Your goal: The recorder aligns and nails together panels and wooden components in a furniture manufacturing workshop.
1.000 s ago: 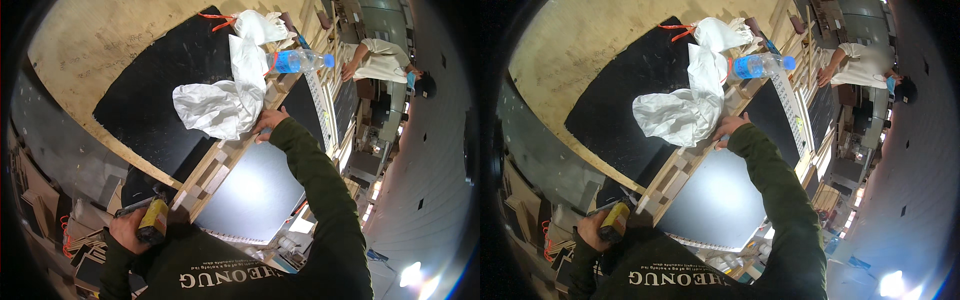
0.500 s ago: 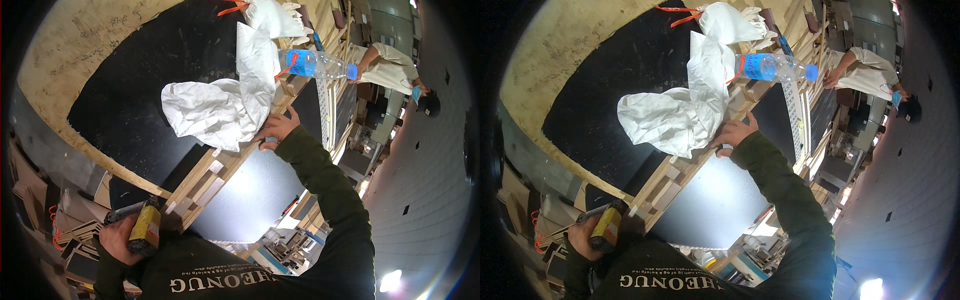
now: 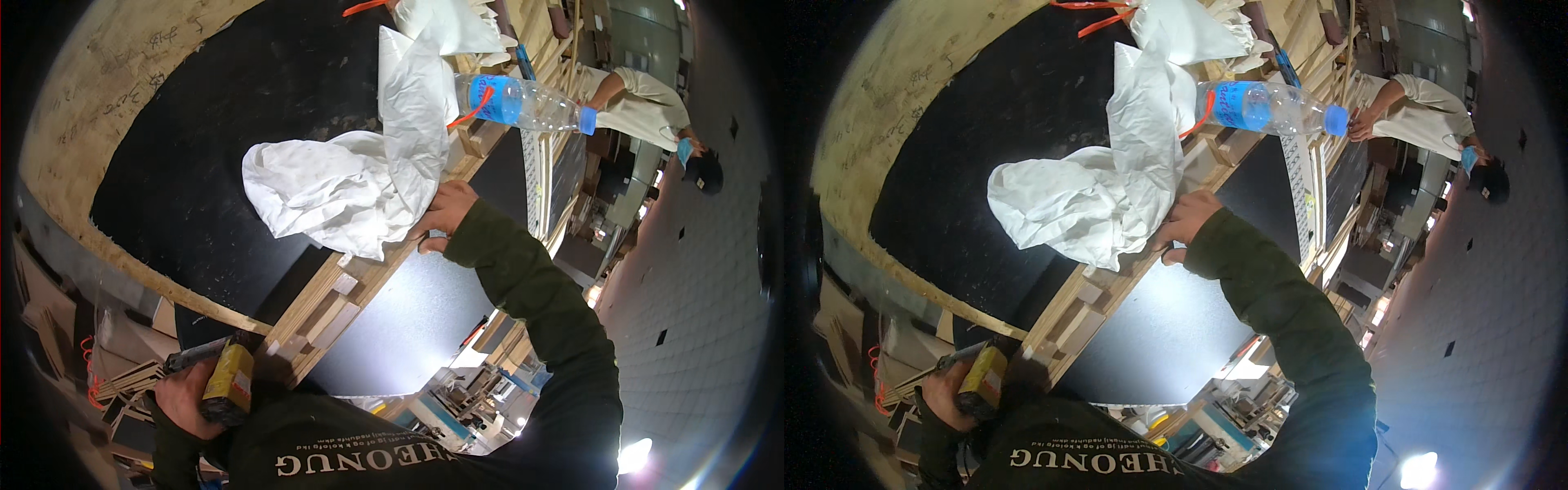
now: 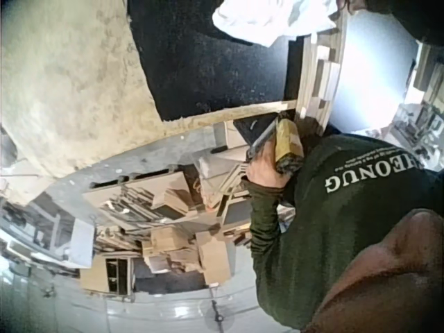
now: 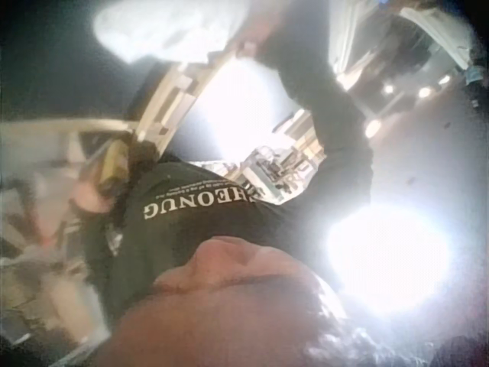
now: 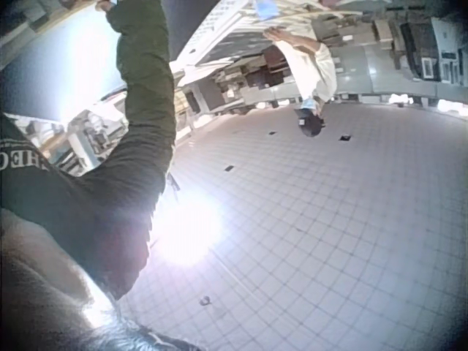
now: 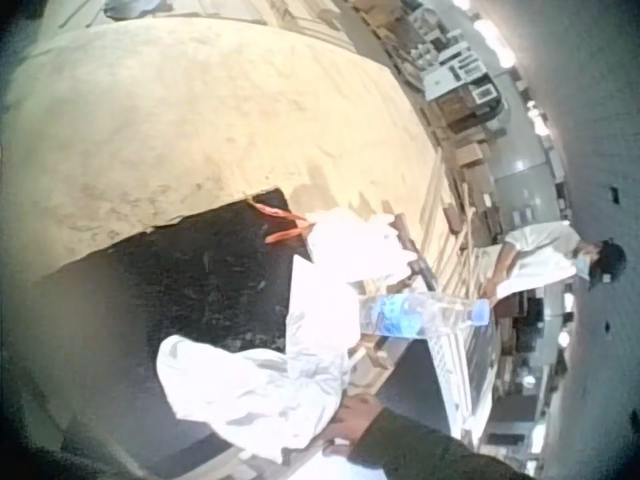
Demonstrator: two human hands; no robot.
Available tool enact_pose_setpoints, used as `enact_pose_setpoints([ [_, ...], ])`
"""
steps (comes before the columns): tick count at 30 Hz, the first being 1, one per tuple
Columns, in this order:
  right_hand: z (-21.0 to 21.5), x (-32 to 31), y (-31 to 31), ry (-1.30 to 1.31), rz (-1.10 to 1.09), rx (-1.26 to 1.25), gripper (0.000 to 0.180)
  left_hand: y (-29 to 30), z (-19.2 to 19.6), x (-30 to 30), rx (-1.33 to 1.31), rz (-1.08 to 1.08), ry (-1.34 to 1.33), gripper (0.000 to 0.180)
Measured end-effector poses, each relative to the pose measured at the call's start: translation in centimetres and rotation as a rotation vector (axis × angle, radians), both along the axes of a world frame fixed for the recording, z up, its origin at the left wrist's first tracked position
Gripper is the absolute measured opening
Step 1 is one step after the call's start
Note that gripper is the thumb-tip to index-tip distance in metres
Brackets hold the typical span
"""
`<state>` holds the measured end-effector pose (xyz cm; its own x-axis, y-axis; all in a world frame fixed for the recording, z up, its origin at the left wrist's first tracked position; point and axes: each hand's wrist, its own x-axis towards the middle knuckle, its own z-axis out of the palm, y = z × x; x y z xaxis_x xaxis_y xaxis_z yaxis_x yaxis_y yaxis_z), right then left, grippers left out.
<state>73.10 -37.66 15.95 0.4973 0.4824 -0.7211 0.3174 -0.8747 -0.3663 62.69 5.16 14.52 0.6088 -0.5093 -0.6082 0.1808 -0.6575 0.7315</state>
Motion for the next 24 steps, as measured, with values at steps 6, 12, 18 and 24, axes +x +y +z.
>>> enact_pose_setpoints([
  [6,-0.2,0.1,-0.5,0.016,0.019,-0.013,0.02,-0.5,0.2,0.0,0.049,-0.037,-0.003,0.042],
  [12,-0.2,0.6,-0.4,0.066,-0.036,0.022,0.02,-0.3,0.1,-0.5,0.04,0.0,-0.017,0.039],
  [18,-0.1,0.5,-0.4,0.085,-0.116,-0.03,0.021,-0.2,0.0,-0.7,0.014,-0.061,-0.037,0.042],
  [24,0.8,-0.1,0.7,-0.048,-0.09,-0.061,0.025,0.3,0.3,-2.2,0.005,-0.009,-0.089,0.045],
])
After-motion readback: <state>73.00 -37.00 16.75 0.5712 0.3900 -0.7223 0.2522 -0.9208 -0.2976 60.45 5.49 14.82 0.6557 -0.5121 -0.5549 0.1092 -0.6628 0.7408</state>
